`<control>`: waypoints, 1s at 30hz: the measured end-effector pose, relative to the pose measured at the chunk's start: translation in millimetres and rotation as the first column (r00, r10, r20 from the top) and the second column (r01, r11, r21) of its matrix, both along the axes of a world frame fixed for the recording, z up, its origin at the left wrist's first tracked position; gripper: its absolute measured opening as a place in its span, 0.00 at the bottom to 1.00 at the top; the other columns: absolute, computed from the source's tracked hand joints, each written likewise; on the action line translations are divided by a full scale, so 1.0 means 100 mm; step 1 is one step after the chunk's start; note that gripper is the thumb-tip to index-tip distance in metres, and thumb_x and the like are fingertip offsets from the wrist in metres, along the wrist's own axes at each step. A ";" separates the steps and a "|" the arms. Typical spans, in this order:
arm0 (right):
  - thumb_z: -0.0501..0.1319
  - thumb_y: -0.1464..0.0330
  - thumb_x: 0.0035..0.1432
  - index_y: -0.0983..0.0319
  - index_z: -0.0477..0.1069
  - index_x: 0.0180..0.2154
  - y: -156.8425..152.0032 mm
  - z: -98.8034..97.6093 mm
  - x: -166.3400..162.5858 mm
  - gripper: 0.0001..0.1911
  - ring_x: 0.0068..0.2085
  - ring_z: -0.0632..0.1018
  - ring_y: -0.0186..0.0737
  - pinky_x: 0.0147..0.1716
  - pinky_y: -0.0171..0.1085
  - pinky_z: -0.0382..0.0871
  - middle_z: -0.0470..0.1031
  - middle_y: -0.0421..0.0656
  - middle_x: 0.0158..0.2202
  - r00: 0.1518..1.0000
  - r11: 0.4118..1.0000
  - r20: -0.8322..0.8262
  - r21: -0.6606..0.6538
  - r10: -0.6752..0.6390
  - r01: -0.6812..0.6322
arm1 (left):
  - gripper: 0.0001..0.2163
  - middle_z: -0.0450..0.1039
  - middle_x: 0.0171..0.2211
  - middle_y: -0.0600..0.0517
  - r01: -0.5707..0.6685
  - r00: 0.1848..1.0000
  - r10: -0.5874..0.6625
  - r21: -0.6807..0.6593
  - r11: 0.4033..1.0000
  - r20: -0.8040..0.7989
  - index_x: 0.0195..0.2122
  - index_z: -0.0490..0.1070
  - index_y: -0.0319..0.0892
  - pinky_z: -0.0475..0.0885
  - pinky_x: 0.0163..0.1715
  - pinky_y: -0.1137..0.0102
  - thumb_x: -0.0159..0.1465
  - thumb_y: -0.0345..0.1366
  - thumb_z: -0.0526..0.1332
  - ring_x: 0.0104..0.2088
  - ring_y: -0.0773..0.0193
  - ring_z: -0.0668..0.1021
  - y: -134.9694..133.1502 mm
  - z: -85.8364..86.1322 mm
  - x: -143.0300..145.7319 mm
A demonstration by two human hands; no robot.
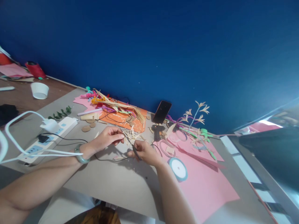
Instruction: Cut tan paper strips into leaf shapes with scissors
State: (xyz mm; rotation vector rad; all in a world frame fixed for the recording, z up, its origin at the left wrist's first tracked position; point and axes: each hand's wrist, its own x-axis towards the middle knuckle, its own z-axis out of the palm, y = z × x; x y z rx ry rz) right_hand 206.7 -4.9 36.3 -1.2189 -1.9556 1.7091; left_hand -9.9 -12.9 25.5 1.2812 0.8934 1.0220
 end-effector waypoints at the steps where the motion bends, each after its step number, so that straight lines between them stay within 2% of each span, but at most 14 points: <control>1: 0.69 0.55 0.45 0.60 0.57 0.22 0.00 0.00 0.00 0.23 0.17 0.62 0.29 0.17 0.30 0.51 0.64 0.32 0.13 1.000 1.000 0.010 0.006 -0.009 0.009 | 0.09 0.74 0.25 0.50 0.002 1.000 -0.002 0.004 1.000 -0.002 0.27 0.71 0.35 0.60 0.19 0.77 0.57 0.37 0.60 0.18 0.75 0.66 0.00 0.00 0.00; 4: 0.68 0.55 0.46 0.59 0.57 0.22 -0.01 -0.01 -0.02 0.23 0.16 0.62 0.29 0.17 0.31 0.51 0.63 0.32 0.13 0.999 0.999 0.033 0.036 -0.040 0.039 | 0.09 0.73 0.24 0.50 -0.004 1.000 0.004 0.015 1.000 -0.029 0.25 0.70 0.35 0.59 0.19 0.77 0.57 0.37 0.60 0.19 0.75 0.66 0.00 0.03 -0.02; 6: 0.68 0.54 0.46 0.59 0.56 0.21 -0.01 -0.03 -0.03 0.23 0.16 0.62 0.30 0.17 0.31 0.51 0.64 0.32 0.12 0.997 0.995 0.029 0.067 -0.077 0.075 | 0.08 0.73 0.23 0.51 -0.051 0.997 0.053 0.031 0.998 -0.049 0.25 0.70 0.36 0.60 0.19 0.77 0.56 0.36 0.59 0.19 0.74 0.67 0.05 0.06 -0.08; 8: 0.68 0.54 0.45 0.59 0.57 0.22 0.00 -0.06 -0.05 0.24 0.17 0.63 0.30 0.18 0.31 0.52 0.65 0.33 0.13 0.989 0.981 0.000 0.125 -0.148 0.147 | 0.06 0.72 0.23 0.53 -0.167 0.984 0.170 0.053 0.985 -0.050 0.25 0.68 0.38 0.60 0.19 0.78 0.55 0.35 0.58 0.20 0.73 0.68 0.13 0.09 -0.20; 10: 0.69 0.54 0.44 0.59 0.57 0.22 0.01 -0.10 -0.07 0.23 0.17 0.64 0.30 0.19 0.31 0.54 0.66 0.33 0.14 0.969 0.950 -0.053 0.193 -0.240 0.246 | 0.05 0.71 0.21 0.54 -0.334 0.937 0.341 0.099 0.937 -0.070 0.25 0.66 0.39 0.60 0.19 0.77 0.54 0.35 0.57 0.19 0.72 0.68 0.23 0.13 -0.35; 11: 0.69 0.54 0.44 0.59 0.58 0.22 0.03 -0.13 -0.08 0.23 0.17 0.64 0.30 0.19 0.31 0.54 0.66 0.34 0.14 0.956 0.930 -0.080 0.221 -0.282 0.293 | 0.05 0.70 0.20 0.55 -0.368 0.916 0.383 0.132 0.921 -0.117 0.24 0.65 0.40 0.60 0.19 0.77 0.54 0.34 0.55 0.19 0.72 0.68 0.27 0.15 -0.42; 12: 0.68 0.54 0.45 0.59 0.58 0.23 0.04 -0.15 -0.08 0.23 0.17 0.63 0.30 0.19 0.31 0.54 0.66 0.34 0.14 0.943 0.911 -0.102 0.243 -0.317 0.333 | 0.05 0.69 0.19 0.55 -0.349 0.902 0.382 0.179 0.920 -0.203 0.24 0.65 0.40 0.61 0.20 0.76 0.54 0.34 0.55 0.20 0.71 0.69 0.31 0.17 -0.49; 14: 0.68 0.54 0.45 0.59 0.59 0.23 0.08 -0.19 -0.08 0.22 0.17 0.63 0.31 0.19 0.32 0.53 0.66 0.34 0.14 0.920 0.879 -0.133 0.273 -0.368 0.391 | 0.04 0.71 0.20 0.54 -0.203 0.824 0.304 0.252 0.946 -0.479 0.23 0.68 0.40 0.61 0.21 0.75 0.51 0.33 0.57 0.21 0.69 0.69 0.36 0.20 -0.60; 15: 0.68 0.54 0.45 0.59 0.59 0.23 0.09 -0.20 -0.08 0.22 0.17 0.63 0.31 0.19 0.32 0.53 0.67 0.35 0.15 0.912 0.866 -0.142 0.285 -0.385 0.410 | 0.03 0.71 0.20 0.54 -0.120 0.746 0.251 0.245 0.962 -0.617 0.23 0.70 0.40 0.60 0.21 0.75 0.50 0.33 0.58 0.20 0.69 0.70 0.37 0.21 -0.63; 17: 0.68 0.54 0.45 0.59 0.58 0.23 0.12 -0.22 -0.06 0.22 0.17 0.63 0.32 0.20 0.33 0.54 0.67 0.35 0.15 0.900 0.847 -0.153 0.304 -0.408 0.436 | 0.03 0.71 0.18 0.53 0.039 0.553 0.083 0.125 0.991 -0.829 0.21 0.72 0.40 0.58 0.20 0.74 0.46 0.29 0.59 0.19 0.68 0.69 0.39 0.21 -0.66; 20: 0.68 0.54 0.45 0.59 0.59 0.23 0.16 -0.23 -0.04 0.22 0.18 0.65 0.33 0.21 0.34 0.56 0.67 0.36 0.15 0.892 0.830 -0.159 0.327 -0.423 0.451 | 0.04 0.67 0.15 0.54 0.087 0.291 -0.046 -0.022 0.996 -0.956 0.19 0.72 0.38 0.57 0.21 0.73 0.41 0.26 0.60 0.18 0.68 0.66 0.42 0.14 -0.65; 25: 0.66 0.53 0.46 0.59 0.59 0.24 0.23 -0.29 0.04 0.21 0.20 0.67 0.34 0.23 0.34 0.58 0.68 0.37 0.16 0.860 0.764 -0.149 0.404 -0.489 0.504 | 0.03 0.65 0.13 0.53 0.080 0.218 -0.046 -0.029 0.996 -0.975 0.17 0.72 0.38 0.60 0.23 0.71 0.39 0.27 0.63 0.18 0.65 0.68 0.47 0.06 -0.69; 28: 0.65 0.52 0.45 0.59 0.57 0.23 0.30 -0.35 0.10 0.22 0.21 0.67 0.34 0.22 0.33 0.58 0.68 0.37 0.17 0.810 0.685 -0.121 0.471 -0.573 0.555 | 0.04 0.69 0.16 0.50 0.081 0.213 0.038 0.057 0.995 -0.976 0.20 0.73 0.40 0.62 0.25 0.70 0.41 0.28 0.62 0.20 0.63 0.70 0.45 0.08 -0.66; 30: 0.64 0.53 0.45 0.58 0.56 0.22 0.34 -0.38 0.13 0.21 0.21 0.66 0.35 0.22 0.33 0.57 0.68 0.38 0.18 0.781 0.646 -0.094 0.505 -0.618 0.572 | 0.06 0.73 0.22 0.47 0.097 0.227 0.115 0.140 0.985 -0.967 0.25 0.74 0.40 0.63 0.28 0.70 0.45 0.29 0.60 0.25 0.61 0.73 0.42 0.09 -0.57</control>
